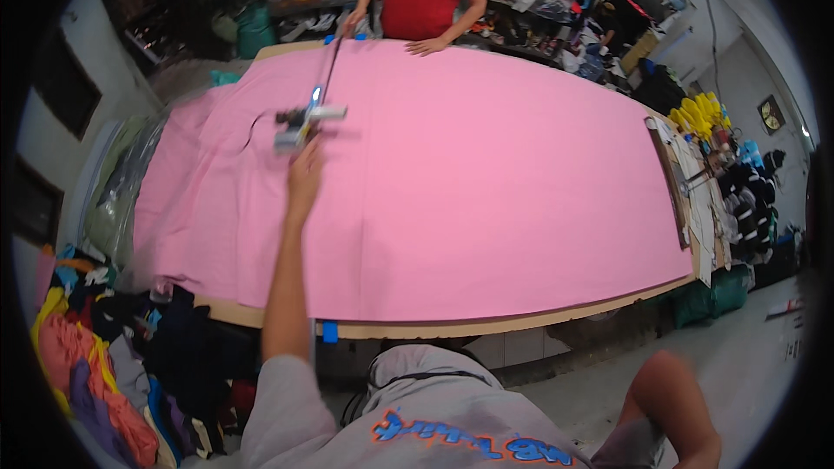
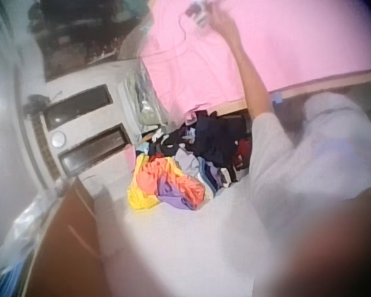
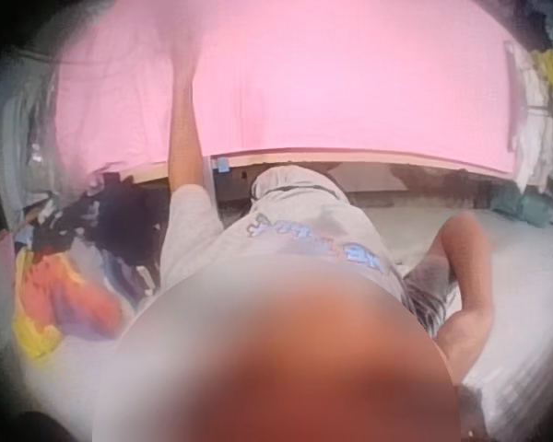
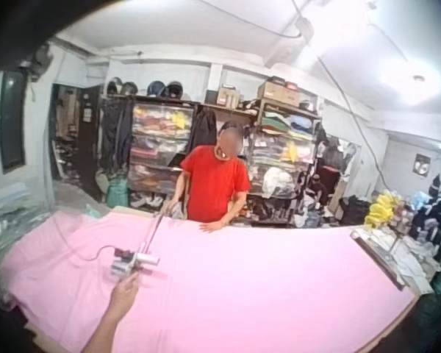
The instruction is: The person and a coworker repeatedly spread and smooth a large pink fabric on a table, then use a rotary cutter and straightedge to cut the fabric into sections. The process is repeated multiple times throughout the clip.
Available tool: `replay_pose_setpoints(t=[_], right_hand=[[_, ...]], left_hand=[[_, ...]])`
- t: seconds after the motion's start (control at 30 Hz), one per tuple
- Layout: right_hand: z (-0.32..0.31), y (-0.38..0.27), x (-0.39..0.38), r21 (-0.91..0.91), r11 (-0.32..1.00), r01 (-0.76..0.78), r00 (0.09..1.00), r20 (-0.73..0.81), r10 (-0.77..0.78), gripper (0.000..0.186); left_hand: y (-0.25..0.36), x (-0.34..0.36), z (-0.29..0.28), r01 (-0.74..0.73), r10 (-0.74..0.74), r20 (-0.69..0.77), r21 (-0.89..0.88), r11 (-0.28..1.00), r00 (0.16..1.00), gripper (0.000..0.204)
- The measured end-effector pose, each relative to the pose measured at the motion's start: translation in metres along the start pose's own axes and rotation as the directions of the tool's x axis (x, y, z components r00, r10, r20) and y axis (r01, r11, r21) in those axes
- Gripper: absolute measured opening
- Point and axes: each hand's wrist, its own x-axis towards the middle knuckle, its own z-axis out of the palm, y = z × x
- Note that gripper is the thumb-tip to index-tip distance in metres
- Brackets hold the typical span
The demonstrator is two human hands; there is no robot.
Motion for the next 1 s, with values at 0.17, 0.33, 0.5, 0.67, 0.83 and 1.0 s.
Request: replay_pose_setpoints(t=[0.17, 0.33, 0.5, 0.67, 0.83, 1.0], right_hand=[[0.034, 0.054, -0.005, 0.14, 0.828, -0.543, 0.822, -0.113, 0.559, 0.009], [0.092, 0.186, -0.063, 0.554, -0.014, -0.832, -0.271, -0.384, 0.883, 0.023], [0.273, 0.301, -0.222, 0.699, -0.091, -0.709, -0.58, -0.505, 0.64, 0.029], [0.379, 0.387, -0.242, 0.31, -0.239, -0.92, -0.388, -0.646, 0.657, 0.046], [0.404, 0.488, -0.158, 0.092, -0.125, -0.988, -0.155, -0.592, 0.791, 0.061], [0.445, 0.537, -0.085, -0.173, 0.059, -0.983, 0.13, -0.435, 0.891, 0.065]], left_hand=[[0.13, -0.045, 0.156, 0.03, 0.122, 0.303, -0.452, 0.891, 0.945, 0.035], [0.064, -0.214, 0.146, 0.24, 0.027, 0.81, -0.205, 0.949, 0.586, 0.039], [0.003, -0.349, 0.039, 0.909, -0.661, 0.646, -0.393, 0.14, 0.381, 0.04], [-0.017, -0.468, -0.029, 0.522, -0.919, 0.32, -0.838, -0.161, 0.23, 0.054], [-0.009, -0.48, -0.028, -0.051, -0.974, 0.159, -0.984, -0.169, 0.159, 0.029], [-0.007, -0.468, -0.034, -0.379, -0.974, 0.133, -0.905, -0.195, 0.185, 0.014]])
